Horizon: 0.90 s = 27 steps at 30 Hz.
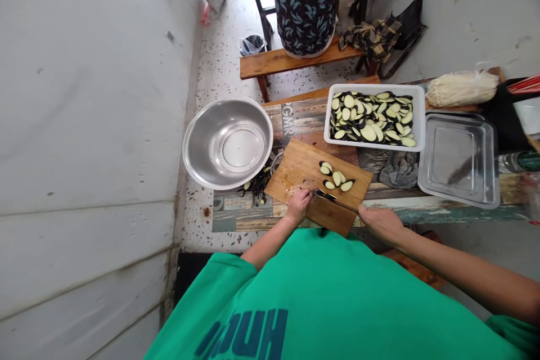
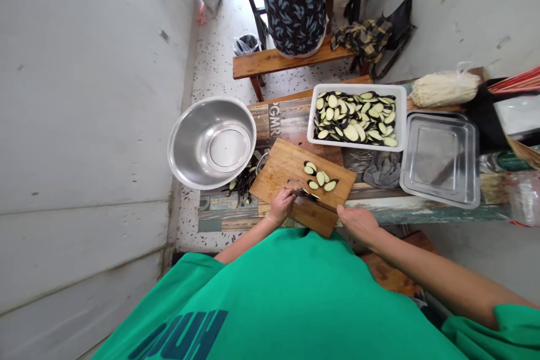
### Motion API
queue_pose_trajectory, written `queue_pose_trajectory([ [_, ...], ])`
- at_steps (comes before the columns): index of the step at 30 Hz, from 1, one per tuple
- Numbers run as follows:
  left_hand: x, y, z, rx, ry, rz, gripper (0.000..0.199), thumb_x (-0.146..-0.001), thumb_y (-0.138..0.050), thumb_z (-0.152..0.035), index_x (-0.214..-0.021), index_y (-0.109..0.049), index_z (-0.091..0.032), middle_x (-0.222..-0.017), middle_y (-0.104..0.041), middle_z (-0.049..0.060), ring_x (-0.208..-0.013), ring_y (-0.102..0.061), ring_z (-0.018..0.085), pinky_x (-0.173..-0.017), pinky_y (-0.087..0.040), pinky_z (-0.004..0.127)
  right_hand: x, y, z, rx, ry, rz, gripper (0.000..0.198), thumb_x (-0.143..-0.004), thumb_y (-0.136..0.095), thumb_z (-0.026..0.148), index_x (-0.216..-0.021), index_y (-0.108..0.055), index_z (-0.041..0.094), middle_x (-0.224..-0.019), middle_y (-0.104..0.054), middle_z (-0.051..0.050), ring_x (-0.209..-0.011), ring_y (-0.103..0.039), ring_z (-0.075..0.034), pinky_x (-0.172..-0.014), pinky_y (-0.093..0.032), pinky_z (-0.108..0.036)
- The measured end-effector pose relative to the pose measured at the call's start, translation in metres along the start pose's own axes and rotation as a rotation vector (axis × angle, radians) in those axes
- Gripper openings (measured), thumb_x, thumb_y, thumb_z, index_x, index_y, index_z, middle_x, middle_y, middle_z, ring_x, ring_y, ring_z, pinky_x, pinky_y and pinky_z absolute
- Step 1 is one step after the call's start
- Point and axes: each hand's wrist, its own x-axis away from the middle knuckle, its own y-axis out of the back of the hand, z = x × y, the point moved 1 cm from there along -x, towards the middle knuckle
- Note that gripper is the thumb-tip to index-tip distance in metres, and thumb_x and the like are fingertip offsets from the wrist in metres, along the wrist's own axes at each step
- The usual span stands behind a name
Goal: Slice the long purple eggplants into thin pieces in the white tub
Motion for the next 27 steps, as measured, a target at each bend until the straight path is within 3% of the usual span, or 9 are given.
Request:
queue_pose_trajectory([
  [4,0.002,-0.005,0.003,0.023,0.002,-0.026,0.035,-0.099,-0.033,-0.022,-0.091,-0.066,-0.015,-0.092,-0.065,0.01,-0.091,-0.059,0.019,-0.08,-0.05,0.032,-0.033,-0.007,0.015,-0.071,0.002,-0.061,0.02,-0.091,-0.039,0.015,-0.102,-0.056,0.012,-0.084,-0.071,-0.014,-0.075,-0.069,-0.022,-0.053,-0.033,-0.025],
  [8,0.002,-0.007,-0.001,0.032,0.118,-0.042,0.034,-0.099,-0.035,-0.025,-0.094,-0.067,-0.015,-0.095,-0.065,0.011,-0.09,-0.058,0.018,-0.078,-0.048,0.032,-0.049,-0.011,0.021,-0.151,-0.069,-0.141,0.034,-0.098,-0.03,0.034,-0.104,-0.057,0.013,-0.085,-0.071,-0.014,-0.073,-0.067,-0.019,-0.052,-0.03,-0.026],
  [11,0.0,-0.004,-0.008,0.01,0.153,-0.034,0.031,-0.1,-0.038,-0.026,-0.092,-0.067,-0.016,-0.092,-0.065,0.009,-0.085,-0.057,0.017,-0.076,-0.046,0.031,-0.036,-0.013,0.014,-0.188,-0.146,-0.178,0.037,-0.099,-0.028,0.04,-0.1,-0.056,0.016,-0.081,-0.071,-0.01,-0.068,-0.066,-0.018,-0.05,-0.023,-0.028],
  [15,-0.001,-0.001,-0.011,0.009,0.151,-0.046,0.031,-0.1,-0.038,-0.025,-0.088,-0.066,-0.017,-0.093,-0.065,0.009,-0.085,-0.057,0.017,-0.077,-0.045,0.03,-0.009,-0.013,0.006,-0.155,-0.111,-0.197,0.033,-0.098,-0.03,0.039,-0.094,-0.055,0.018,-0.08,-0.071,-0.009,-0.066,-0.065,-0.018,-0.051,-0.015,-0.029],
  [27,-0.005,0.004,-0.009,0.049,0.161,-0.104,0.028,-0.097,-0.041,-0.024,-0.081,-0.062,-0.017,-0.088,-0.065,0.008,-0.082,-0.057,0.016,-0.075,-0.046,0.03,0.008,-0.025,0.006,-0.183,-0.083,-0.208,0.028,-0.097,-0.034,0.037,-0.093,-0.055,0.019,-0.074,-0.069,-0.006,-0.056,-0.059,-0.014,-0.05,-0.014,-0.028],
])
